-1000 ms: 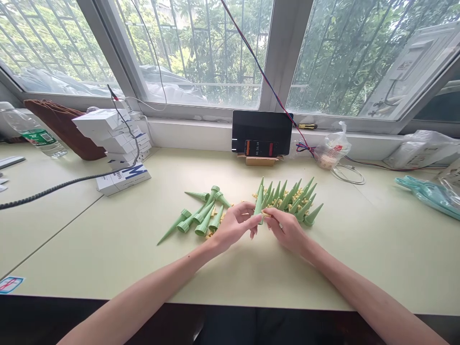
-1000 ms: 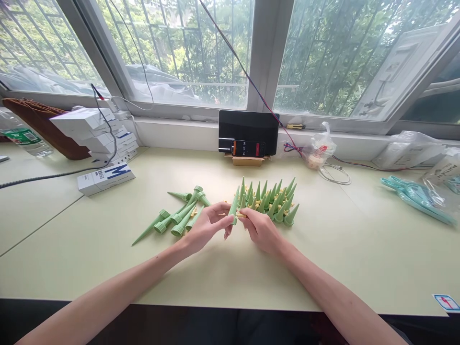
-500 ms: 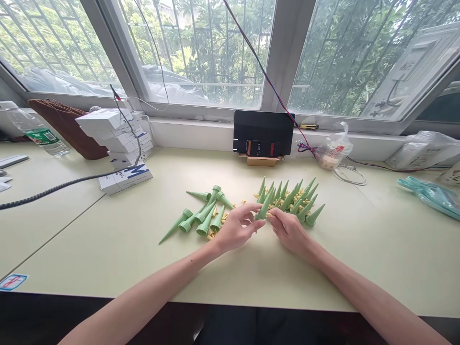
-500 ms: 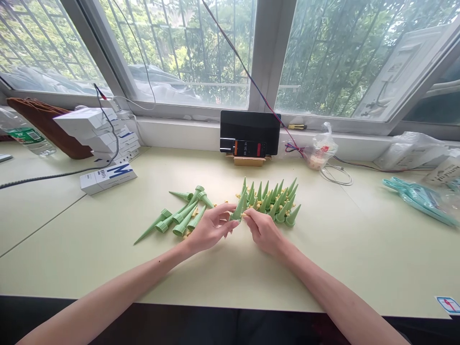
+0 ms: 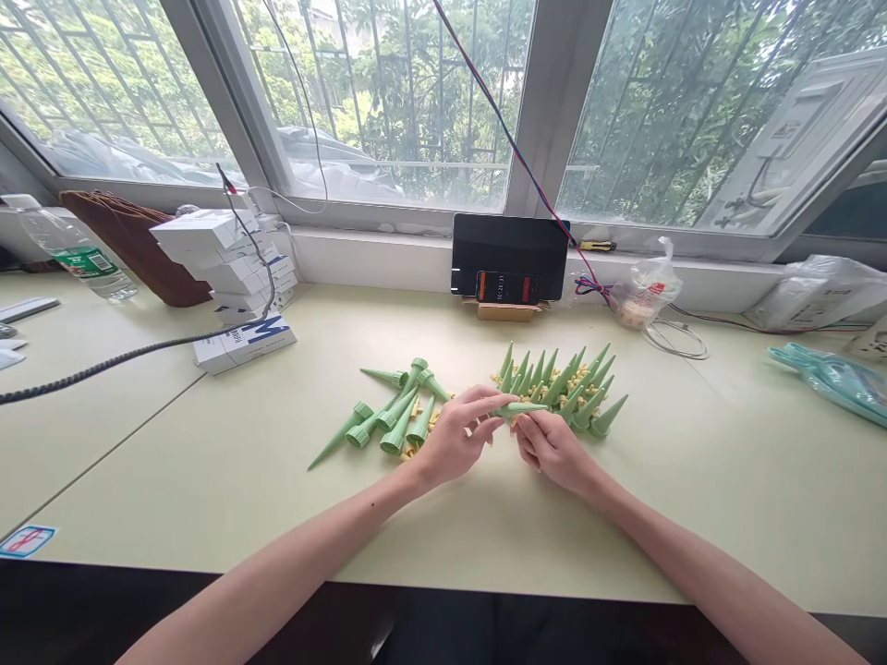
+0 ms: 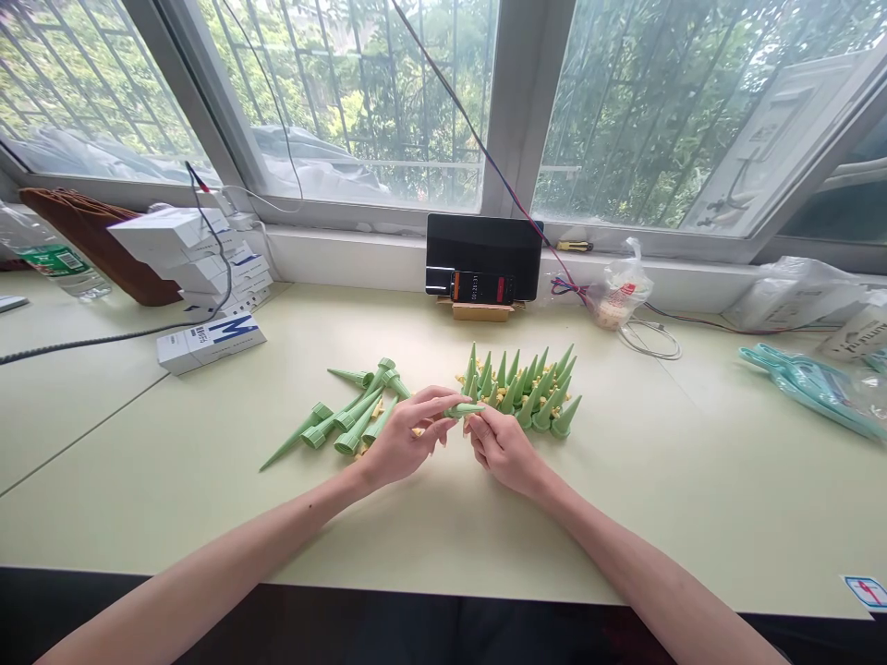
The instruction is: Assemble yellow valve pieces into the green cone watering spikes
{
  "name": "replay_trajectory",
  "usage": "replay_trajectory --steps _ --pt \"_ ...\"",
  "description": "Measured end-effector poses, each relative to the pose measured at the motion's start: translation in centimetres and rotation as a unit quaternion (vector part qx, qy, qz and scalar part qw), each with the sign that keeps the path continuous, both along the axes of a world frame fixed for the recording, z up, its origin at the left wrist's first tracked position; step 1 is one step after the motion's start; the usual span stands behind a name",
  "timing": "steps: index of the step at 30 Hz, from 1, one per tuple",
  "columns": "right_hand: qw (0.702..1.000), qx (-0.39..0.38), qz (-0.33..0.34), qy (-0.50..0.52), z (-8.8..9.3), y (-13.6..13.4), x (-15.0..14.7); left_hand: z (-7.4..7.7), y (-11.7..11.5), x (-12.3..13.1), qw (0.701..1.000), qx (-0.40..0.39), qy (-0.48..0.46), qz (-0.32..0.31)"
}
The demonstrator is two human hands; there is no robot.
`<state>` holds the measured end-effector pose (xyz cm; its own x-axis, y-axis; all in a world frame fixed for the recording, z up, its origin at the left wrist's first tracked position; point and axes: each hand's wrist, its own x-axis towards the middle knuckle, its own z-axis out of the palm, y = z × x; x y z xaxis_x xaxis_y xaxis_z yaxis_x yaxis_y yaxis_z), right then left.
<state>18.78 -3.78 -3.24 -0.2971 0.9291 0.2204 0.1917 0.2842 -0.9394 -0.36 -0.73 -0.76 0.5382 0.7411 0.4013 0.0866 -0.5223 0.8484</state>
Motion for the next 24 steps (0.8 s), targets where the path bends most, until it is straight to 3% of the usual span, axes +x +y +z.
replay_trajectory --steps 10,24 --pt "1.0 0.013 -0.011 0.015 0.8 0.2 0.1 -0.1 -0.1 0.1 0.999 0.0 0.013 0.039" --pt "0.983 0.137 -0.09 -0.089 1.1 0.1 0.3 0.5 -0.5 0.1 0.985 -0.148 -0.009 0.085"
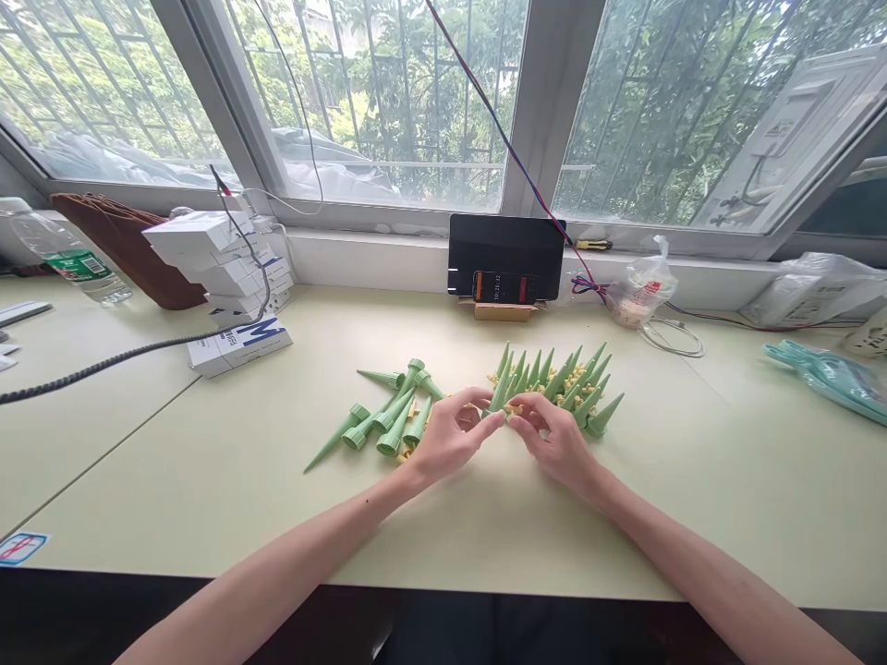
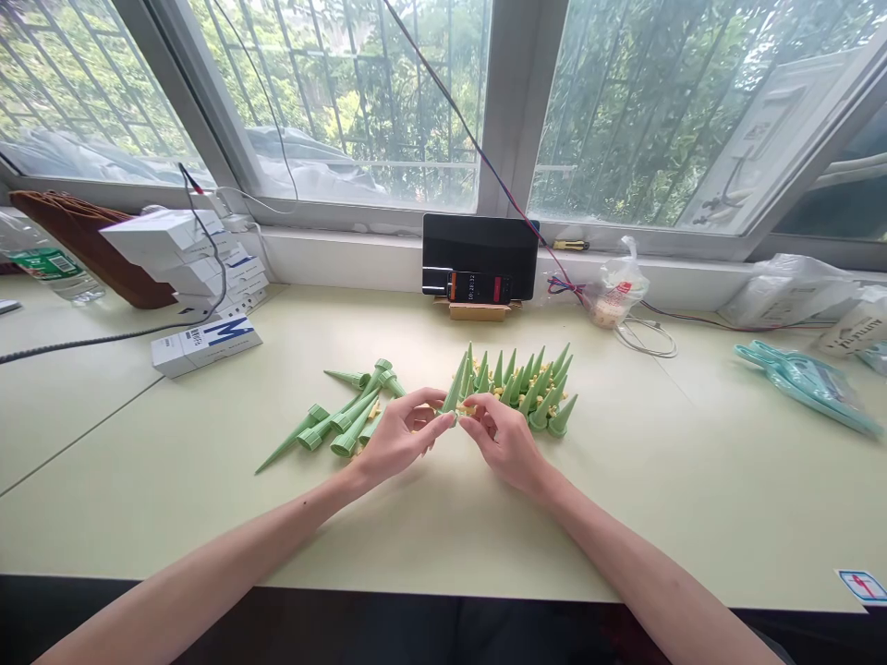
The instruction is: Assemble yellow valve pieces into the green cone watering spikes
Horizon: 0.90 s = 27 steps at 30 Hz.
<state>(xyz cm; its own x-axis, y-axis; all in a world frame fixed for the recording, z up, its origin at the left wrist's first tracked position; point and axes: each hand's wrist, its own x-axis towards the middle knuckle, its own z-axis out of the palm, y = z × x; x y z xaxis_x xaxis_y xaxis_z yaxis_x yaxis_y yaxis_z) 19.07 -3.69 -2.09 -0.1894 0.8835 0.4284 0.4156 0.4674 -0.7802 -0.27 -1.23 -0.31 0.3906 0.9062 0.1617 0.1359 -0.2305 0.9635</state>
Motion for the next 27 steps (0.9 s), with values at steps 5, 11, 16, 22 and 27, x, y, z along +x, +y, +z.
replay_trajectory --steps 5,11,16,22,27 --pt "0.996 0.075 -0.029 -0.05 -0.3 0.0 0.1 0.3 0.0 0.0 0.999 -0.013 -0.02 -0.028" --pt "0.983 0.161 -0.024 -0.087 -0.7 0.3 0.4 0.2 0.0 0.0 0.999 -0.019 -0.02 -0.045" --pt "0.972 0.209 -0.017 -0.109 -0.9 0.4 0.5 0.3 -0.1 0.0 0.998 -0.02 -0.018 -0.057" --pt "0.965 0.233 -0.015 -0.117 -1.0 0.5 0.6 0.3 -0.1 0.0 0.998 -0.016 -0.011 -0.066" --pt "0.969 0.218 -0.015 -0.113 -1.0 0.4 0.6 0.0 0.0 0.0 0.997 0.004 -0.005 -0.075"
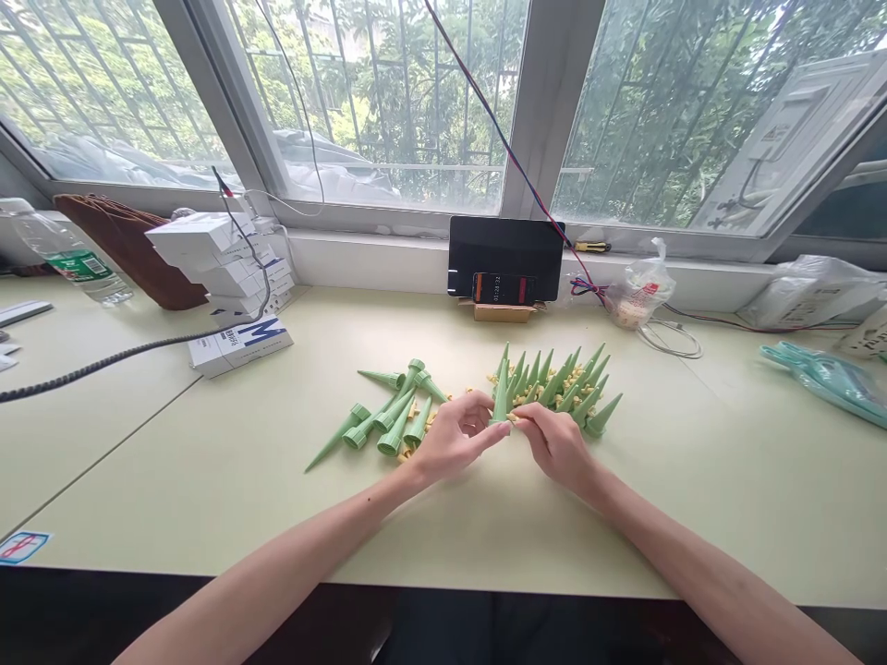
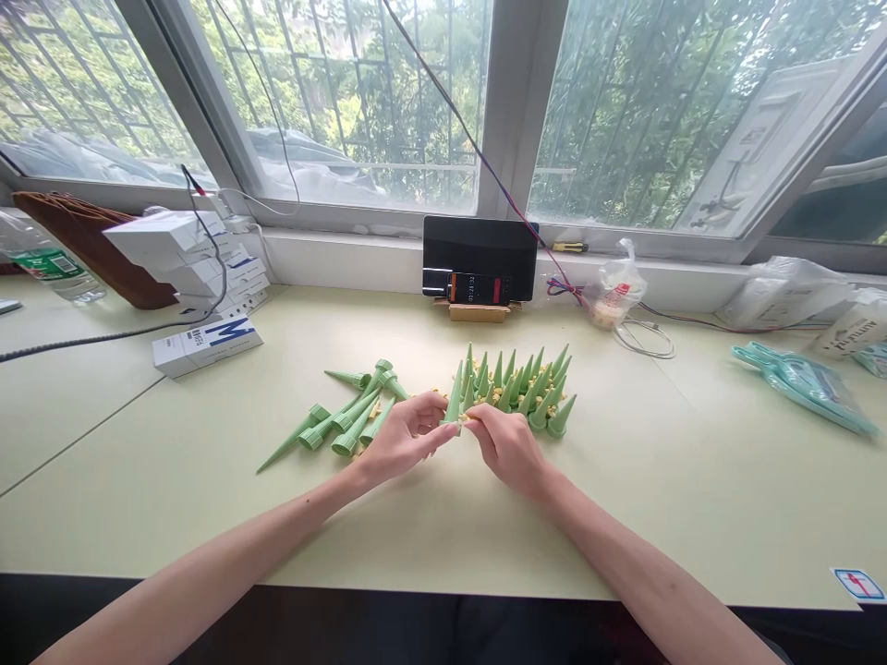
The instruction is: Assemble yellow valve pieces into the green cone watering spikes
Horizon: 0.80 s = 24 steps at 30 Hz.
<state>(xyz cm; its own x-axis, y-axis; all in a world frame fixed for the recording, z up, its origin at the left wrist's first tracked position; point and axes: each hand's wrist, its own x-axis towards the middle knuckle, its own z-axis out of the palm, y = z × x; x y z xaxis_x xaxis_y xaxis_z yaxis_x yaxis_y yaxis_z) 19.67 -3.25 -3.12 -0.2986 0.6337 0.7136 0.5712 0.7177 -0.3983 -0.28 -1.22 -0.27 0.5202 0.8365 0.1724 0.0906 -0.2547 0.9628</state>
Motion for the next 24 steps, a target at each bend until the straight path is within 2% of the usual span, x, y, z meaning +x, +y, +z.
replay_trajectory --steps 13,24 --pt "0.996 -0.084 -0.026 0.008 0.42 -0.52 -0.25 0.05 -0.25 0.03 0.997 0.071 0.007 -0.006" --pt "0.99 -0.131 -0.032 0.037 0.37 -0.5 -0.25 -0.83 -0.02 0.01 0.992 0.124 0.033 -0.002"
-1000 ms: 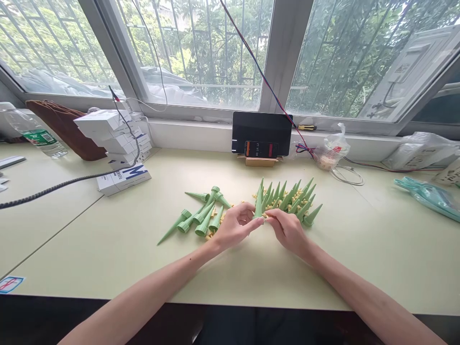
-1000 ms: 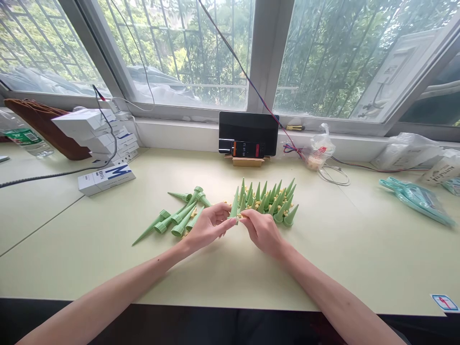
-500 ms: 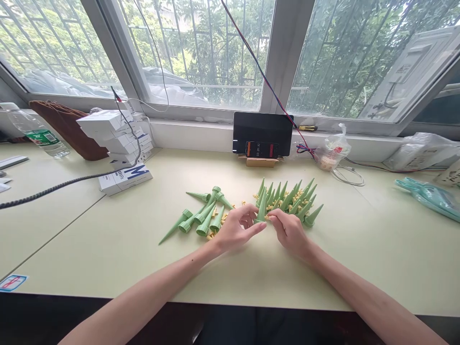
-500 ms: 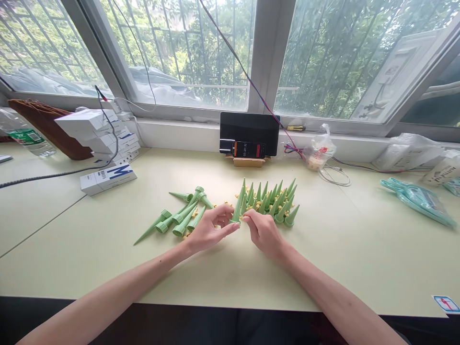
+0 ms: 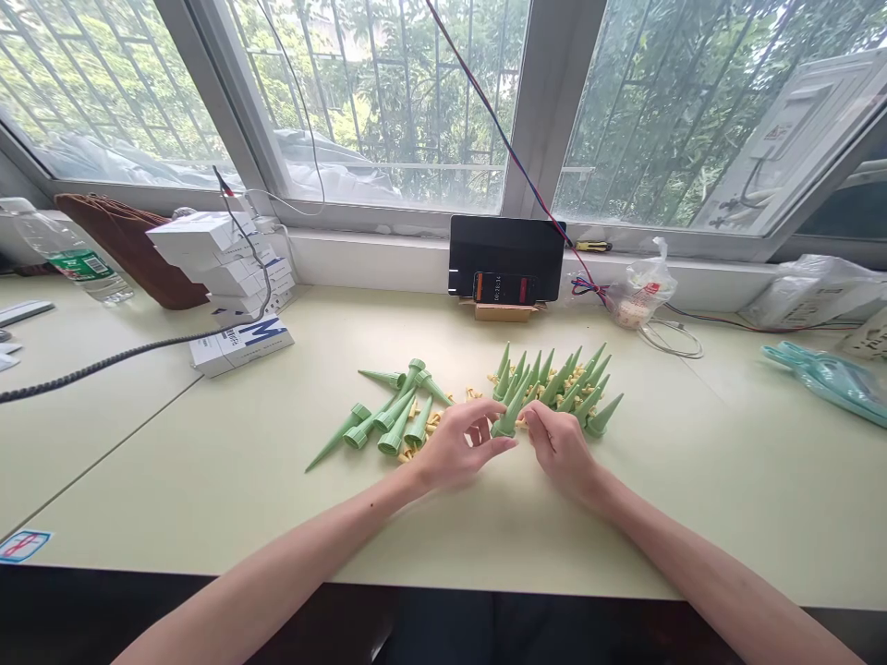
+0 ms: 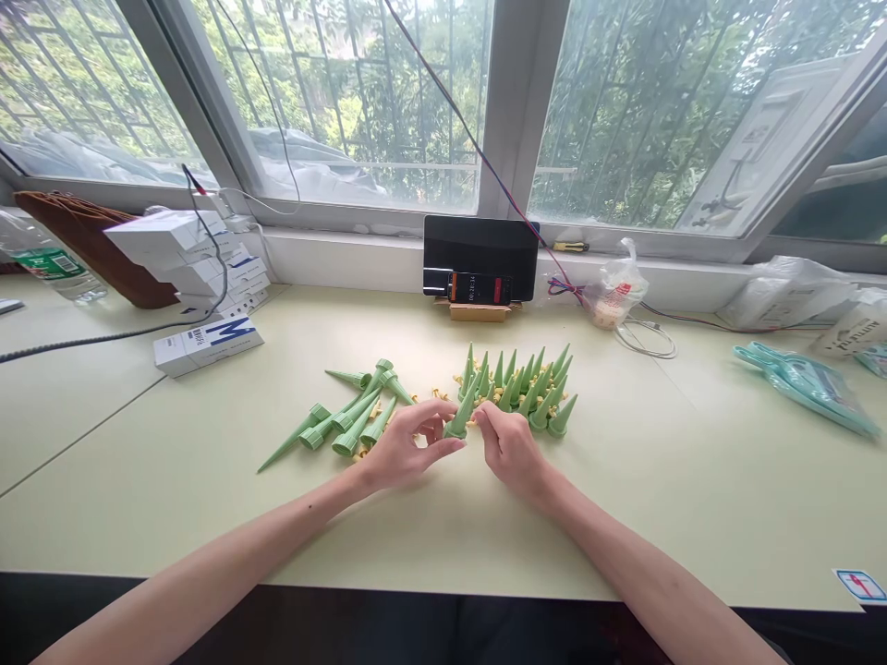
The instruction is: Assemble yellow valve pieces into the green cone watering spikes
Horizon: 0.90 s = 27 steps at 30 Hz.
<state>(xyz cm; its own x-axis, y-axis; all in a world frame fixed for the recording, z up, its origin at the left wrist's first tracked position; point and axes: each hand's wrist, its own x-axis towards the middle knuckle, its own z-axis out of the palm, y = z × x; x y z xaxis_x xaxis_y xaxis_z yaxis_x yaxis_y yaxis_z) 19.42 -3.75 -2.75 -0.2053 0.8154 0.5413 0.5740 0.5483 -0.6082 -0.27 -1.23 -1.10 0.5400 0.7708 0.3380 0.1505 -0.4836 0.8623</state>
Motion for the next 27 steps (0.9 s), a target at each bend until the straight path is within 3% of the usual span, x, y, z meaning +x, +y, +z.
replay_trajectory --steps 14,22,27 --pt "0.999 -0.028 0.01 0.036 0.23 0.04 -0.11 -0.21 0.68 -0.23 0.996 0.089 0.012 -0.021" --pt "0.992 -0.09 0.041 0.081 0.31 0.09 -0.07 -0.44 0.58 -0.32 0.994 0.105 0.003 -0.03" --pt "0.985 -0.11 0.044 0.125 -0.09 0.32 -0.18 -0.4 0.1 -0.05 0.996 0.085 0.027 -0.003"
